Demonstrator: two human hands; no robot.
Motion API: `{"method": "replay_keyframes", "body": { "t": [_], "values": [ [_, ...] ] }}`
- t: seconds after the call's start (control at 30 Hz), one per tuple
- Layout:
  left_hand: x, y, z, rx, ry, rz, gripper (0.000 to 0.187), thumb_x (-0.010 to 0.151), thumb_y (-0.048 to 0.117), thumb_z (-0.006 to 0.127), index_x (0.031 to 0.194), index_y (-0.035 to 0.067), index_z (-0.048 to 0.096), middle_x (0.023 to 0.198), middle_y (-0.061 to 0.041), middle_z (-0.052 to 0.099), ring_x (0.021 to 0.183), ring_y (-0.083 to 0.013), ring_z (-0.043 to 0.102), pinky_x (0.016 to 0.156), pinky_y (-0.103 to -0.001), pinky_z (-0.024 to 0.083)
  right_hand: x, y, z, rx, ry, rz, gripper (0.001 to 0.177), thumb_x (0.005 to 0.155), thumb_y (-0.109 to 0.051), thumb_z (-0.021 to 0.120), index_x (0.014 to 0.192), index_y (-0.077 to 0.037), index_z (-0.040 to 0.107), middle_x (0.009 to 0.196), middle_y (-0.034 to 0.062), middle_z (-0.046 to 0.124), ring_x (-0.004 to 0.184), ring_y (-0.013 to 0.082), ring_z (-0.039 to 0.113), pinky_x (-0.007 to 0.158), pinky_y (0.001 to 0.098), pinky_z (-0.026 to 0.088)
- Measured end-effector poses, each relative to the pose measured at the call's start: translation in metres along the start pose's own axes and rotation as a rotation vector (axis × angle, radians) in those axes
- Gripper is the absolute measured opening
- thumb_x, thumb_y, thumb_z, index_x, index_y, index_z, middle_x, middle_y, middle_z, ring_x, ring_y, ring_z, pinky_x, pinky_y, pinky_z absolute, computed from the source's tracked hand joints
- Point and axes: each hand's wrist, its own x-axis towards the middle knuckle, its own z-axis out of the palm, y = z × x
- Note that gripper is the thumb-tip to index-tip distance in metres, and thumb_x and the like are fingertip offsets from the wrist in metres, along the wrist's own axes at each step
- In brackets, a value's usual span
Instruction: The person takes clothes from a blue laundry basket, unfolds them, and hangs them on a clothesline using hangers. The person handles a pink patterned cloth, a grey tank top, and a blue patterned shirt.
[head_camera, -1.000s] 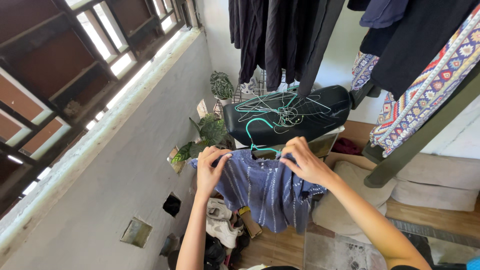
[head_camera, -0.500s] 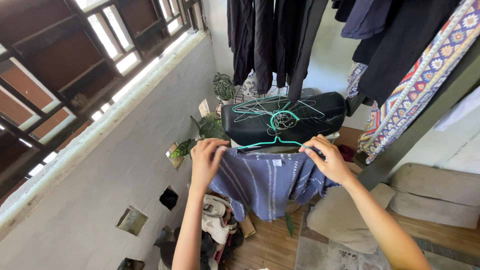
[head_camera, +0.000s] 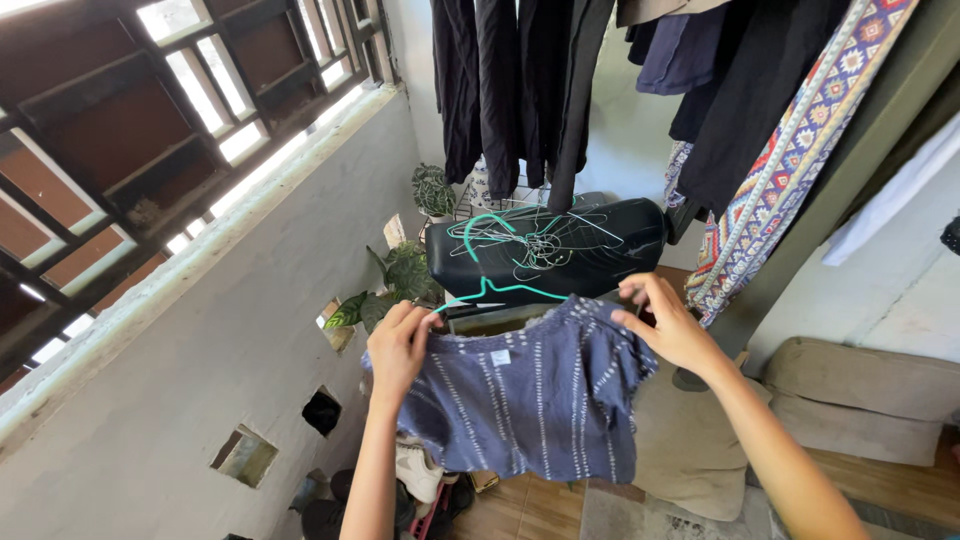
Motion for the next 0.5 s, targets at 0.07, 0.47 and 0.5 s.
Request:
{"method": "replay_keyframes", "body": {
  "t": [0.07, 0.47, 0.5],
  "values": [
    [-0.002, -0.005, -0.006, 0.005, -0.005, -0.033, 0.013, 0.095, 0.017, 0.067, 0.083, 0.014, 0.071, 0.077, -0.004, 0.056, 0.067, -0.0218, 0.059, 0.06, -0.036, 0.045, -0.007, 0.025, 0.0, -0.117, -0.166, 0.082, 0.048, 0.083, -0.025, 0.08, 0.121, -0.006, 0.059, 0.104, 0.0064, 0.065, 0.098, 0.0188, 0.062, 0.088, 0.0329, 0.049],
    [0.008, -0.025, -0.042, -0.075, -0.055, -0.087, 0.012, 0.095, 0.016, 0.067, 0.087, 0.014, 0.076, 0.078, -0.002, 0.057, 0.064, -0.0175, 0.056, 0.06, -0.031, 0.044, 0.026, 0.046, 0.002, 0.12, -0.046, -0.075, 0.025, 0.102, -0.016, 0.056, 0.121, -0.004, 0.068, 0.113, 0.0038, 0.07, 0.1, 0.0182, 0.066, 0.091, 0.0319, 0.051],
    [0.009, -0.024, -0.043, -0.081, -0.057, -0.087, 0.012, 0.095, 0.017, 0.067, 0.087, 0.014, 0.075, 0.079, -0.002, 0.058, 0.065, -0.0171, 0.057, 0.06, -0.031, 0.045, 0.03, 0.032, 0.008, 0.124, -0.01, -0.163, 0.027, 0.103, -0.015, 0.053, 0.125, -0.004, 0.065, 0.117, 0.0036, 0.069, 0.104, 0.018, 0.065, 0.094, 0.032, 0.05]
  ]
}}
